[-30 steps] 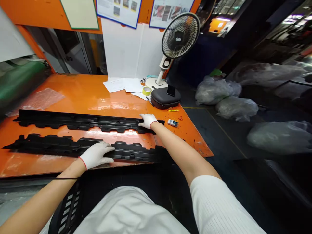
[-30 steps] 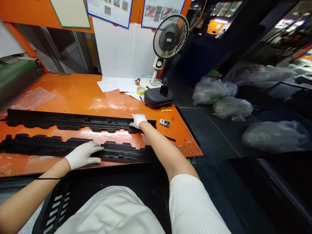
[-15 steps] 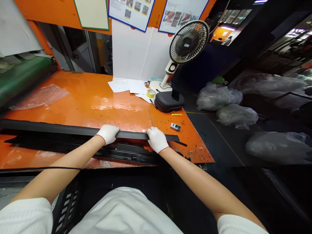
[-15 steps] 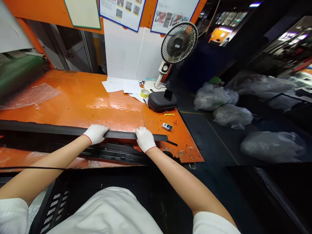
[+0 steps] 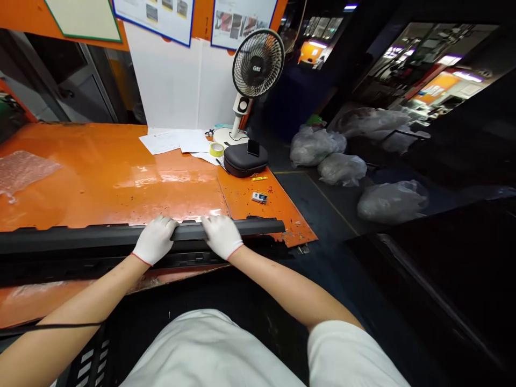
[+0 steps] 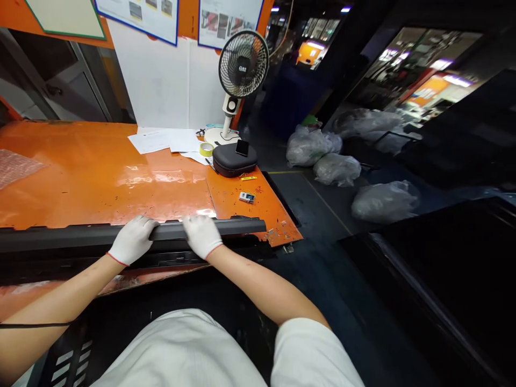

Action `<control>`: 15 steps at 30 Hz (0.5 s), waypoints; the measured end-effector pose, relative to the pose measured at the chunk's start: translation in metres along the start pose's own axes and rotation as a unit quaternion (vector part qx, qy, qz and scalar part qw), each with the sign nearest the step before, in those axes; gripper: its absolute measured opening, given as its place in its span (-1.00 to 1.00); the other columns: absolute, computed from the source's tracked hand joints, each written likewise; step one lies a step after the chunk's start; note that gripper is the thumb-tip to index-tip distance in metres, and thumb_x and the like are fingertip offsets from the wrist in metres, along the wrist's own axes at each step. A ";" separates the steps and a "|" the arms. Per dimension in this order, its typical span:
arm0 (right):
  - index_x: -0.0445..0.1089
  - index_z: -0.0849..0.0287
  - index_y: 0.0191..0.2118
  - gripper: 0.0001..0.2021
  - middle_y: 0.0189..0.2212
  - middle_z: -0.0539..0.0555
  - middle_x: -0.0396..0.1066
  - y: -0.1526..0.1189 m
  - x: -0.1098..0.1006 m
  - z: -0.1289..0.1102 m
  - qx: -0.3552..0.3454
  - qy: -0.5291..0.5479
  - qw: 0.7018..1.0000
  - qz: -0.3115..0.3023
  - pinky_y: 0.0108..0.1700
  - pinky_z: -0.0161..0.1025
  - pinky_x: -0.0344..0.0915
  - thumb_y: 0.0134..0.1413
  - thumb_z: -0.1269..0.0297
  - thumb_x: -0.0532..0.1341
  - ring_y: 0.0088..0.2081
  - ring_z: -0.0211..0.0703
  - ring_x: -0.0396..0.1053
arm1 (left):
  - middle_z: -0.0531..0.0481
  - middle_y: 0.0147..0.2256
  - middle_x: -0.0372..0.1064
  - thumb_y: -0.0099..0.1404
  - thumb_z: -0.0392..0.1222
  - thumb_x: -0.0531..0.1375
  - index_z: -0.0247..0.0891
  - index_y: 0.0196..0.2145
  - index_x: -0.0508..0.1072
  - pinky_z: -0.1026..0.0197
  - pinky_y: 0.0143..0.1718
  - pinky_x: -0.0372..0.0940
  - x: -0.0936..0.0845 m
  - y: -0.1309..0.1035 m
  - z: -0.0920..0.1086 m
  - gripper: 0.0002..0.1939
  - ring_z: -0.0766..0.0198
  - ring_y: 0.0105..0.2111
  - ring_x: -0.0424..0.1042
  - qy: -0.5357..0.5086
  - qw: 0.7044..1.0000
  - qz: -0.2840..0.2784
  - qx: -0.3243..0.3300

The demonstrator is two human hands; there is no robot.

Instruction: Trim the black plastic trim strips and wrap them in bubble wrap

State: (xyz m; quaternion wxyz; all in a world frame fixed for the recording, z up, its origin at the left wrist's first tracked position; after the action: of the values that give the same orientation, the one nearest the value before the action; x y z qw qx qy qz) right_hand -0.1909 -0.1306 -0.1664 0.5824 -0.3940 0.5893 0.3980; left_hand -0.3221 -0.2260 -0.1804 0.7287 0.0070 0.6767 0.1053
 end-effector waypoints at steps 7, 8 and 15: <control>0.38 0.36 0.25 -0.41 -0.02 0.52 0.58 -0.155 -0.012 0.245 0.362 -0.109 0.924 -0.061 0.08 0.14 0.39 0.26 0.09 0.38 0.06 0.41 0.54 | -0.33 -0.11 0.57 0.20 -0.57 0.10 -0.34 -0.06 0.66 -0.09 0.03 0.43 0.004 -0.009 -0.016 -0.53 -0.16 -0.06 0.51 -0.008 1.000 -0.005 -0.028; 0.35 0.38 0.30 -0.43 0.07 0.56 0.55 -0.167 -0.021 0.257 0.356 -0.100 0.929 -0.024 0.13 0.15 0.38 0.32 0.11 0.30 0.14 0.41 0.51 | -0.33 -0.10 0.57 0.21 -0.56 0.11 -0.33 -0.06 0.66 -0.09 0.03 0.43 0.003 -0.008 -0.018 -0.54 -0.16 -0.05 0.51 -0.008 0.999 -0.003 -0.032; 0.37 0.25 0.38 -0.35 0.23 0.39 0.50 -0.121 -0.034 0.158 0.106 -0.030 0.991 0.078 0.33 0.14 0.31 0.29 0.03 0.33 0.26 0.33 0.42 | -0.26 -0.11 0.57 0.30 -0.51 0.15 -0.29 -0.09 0.64 -0.07 0.01 0.41 -0.008 0.006 0.000 -0.65 -0.13 -0.05 0.50 0.008 1.000 0.005 -0.014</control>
State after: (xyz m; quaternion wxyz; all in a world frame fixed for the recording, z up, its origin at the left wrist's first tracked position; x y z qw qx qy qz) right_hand -0.0197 -0.0294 -0.1345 0.6057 -0.2704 0.6394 0.3889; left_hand -0.3233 -0.2215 -0.1718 0.7225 -0.0011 0.6811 0.1187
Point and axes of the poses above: each hand's wrist, its own y-axis towards the middle knuckle, its own x-axis out of the palm, z = x × y, the point moved 9 cm from there along y, towards the middle knuckle
